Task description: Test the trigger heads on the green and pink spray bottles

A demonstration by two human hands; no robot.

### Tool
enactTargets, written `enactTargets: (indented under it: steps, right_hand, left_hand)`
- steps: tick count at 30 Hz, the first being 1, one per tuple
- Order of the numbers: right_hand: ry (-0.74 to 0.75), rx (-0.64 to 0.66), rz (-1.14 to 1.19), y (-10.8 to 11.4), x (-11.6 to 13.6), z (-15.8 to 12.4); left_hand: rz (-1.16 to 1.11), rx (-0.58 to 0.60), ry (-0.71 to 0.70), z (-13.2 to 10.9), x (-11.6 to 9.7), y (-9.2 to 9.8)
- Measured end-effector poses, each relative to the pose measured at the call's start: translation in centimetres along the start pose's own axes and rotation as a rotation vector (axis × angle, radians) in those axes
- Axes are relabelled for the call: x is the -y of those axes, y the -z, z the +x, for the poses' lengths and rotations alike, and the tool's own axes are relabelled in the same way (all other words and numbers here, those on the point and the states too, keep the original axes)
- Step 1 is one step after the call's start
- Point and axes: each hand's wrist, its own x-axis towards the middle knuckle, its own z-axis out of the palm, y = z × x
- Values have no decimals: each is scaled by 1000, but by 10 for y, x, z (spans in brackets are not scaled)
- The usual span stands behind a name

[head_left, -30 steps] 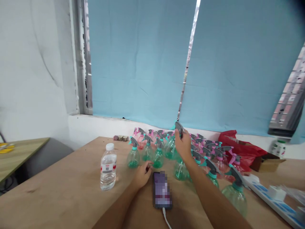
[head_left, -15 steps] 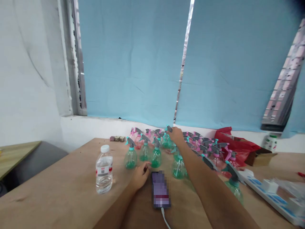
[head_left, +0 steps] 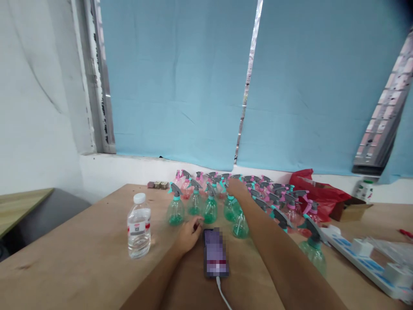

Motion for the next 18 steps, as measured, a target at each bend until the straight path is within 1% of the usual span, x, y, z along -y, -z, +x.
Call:
enactTargets:
  steps: [5,11,15,18]
  right_hand:
    - [-8,27,9,8,-13,2]
    - [7,20,-29,27,-26,-1]
    - [47,21,-90,41,-30,-14]
    - [105,58,-147,45,-29,-29]
  left_hand:
    - [-10,2,-5,1,0,0]
    - [9,2,0,1,2,0]
    - [13,20,6,2,2,0]
    - [25,15,4,2,3,-1]
